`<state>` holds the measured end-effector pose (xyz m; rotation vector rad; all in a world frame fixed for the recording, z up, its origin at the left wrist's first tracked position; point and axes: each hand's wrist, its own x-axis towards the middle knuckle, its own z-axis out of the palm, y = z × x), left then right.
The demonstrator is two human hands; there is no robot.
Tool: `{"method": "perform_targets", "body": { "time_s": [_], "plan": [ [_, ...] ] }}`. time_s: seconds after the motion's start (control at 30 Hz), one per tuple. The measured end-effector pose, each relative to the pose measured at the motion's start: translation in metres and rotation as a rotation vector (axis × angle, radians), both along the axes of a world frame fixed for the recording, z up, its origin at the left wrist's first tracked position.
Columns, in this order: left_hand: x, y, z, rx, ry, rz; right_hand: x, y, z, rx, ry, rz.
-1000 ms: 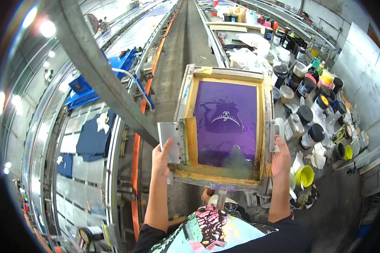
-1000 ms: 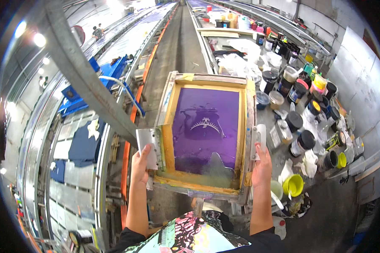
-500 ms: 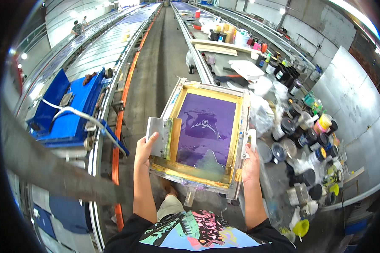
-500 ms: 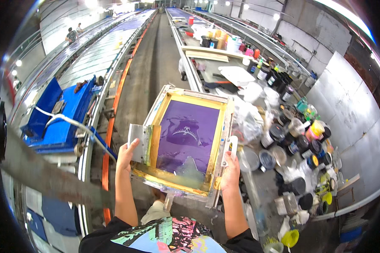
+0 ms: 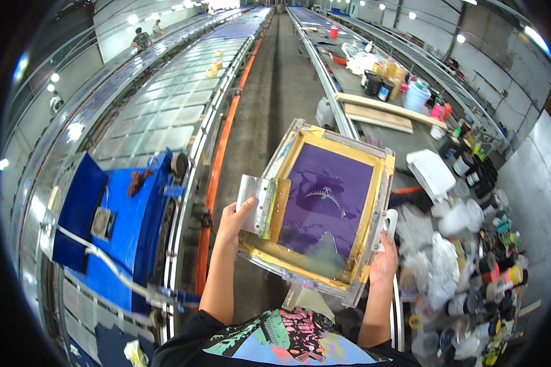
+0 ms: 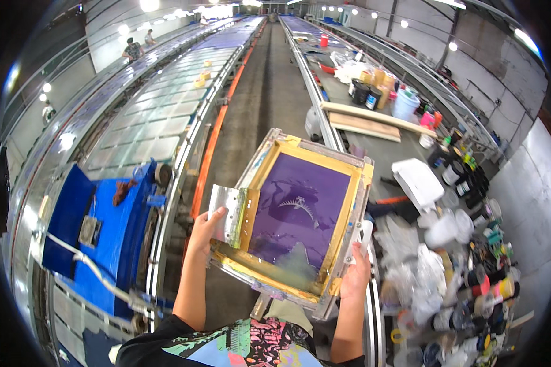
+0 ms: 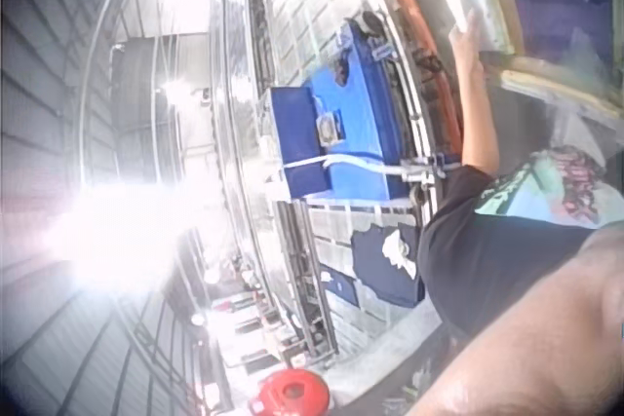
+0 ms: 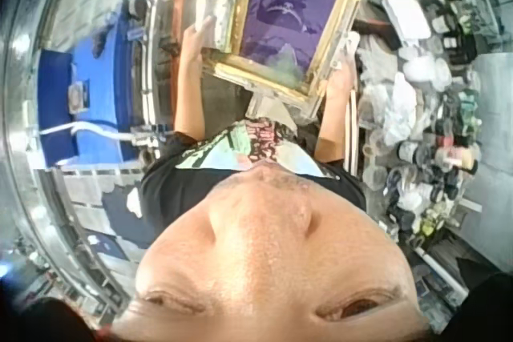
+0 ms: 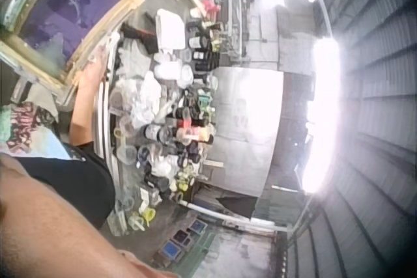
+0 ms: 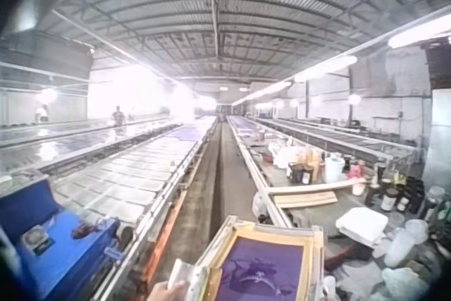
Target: The person performs screen printing on purple fabric pieces laid out on a table. They use a squeegee to pull purple ink across a screen frame, then lift the frame and move to a side table to add more ink from a bottle before returning to continue printing.
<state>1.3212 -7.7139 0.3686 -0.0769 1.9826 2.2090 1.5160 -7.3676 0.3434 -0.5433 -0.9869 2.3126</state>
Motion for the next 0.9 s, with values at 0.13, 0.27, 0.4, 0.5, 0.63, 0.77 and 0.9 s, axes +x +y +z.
{"method": "perform_targets", "body": {
  "time_s": [0.13, 0.27, 0.4, 0.5, 0.63, 0.77, 0.9],
  "plan": [
    [-0.152, 0.017, -0.008, 0.016, 0.056, 0.016, -0.163, 0.019, 0.012, 0.06, 0.023, -0.052],
    [-0.285, 0.034, 0.031, 0.021, 0.053, 0.108, -0.325, 0.053, 0.032, 0.034, 0.037, 0.121],
    [-0.391, 0.022, 0.054, 0.039, 0.095, 0.215, -0.487, 0.069, 0.041, 0.055, 0.023, 0.211],
    [-0.457, 0.005, 0.055, 0.051, 0.07, 0.311, -0.597, 0.052, 0.067, 0.072, -0.038, 0.305],
    [-0.568, -0.014, 0.038, 0.073, 0.057, 0.461, -0.759, 0.045, 0.059, 0.102, -0.024, 0.462],
    [-0.703, -0.014, 0.038, 0.092, 0.066, 0.481, -0.907, 0.043, 0.079, 0.069, -0.002, 0.548],
    [-0.868, 0.008, 0.042, 0.083, 0.001, 0.422, -1.047, 0.067, 0.072, 0.091, -0.02, 0.43]
  ]
}}
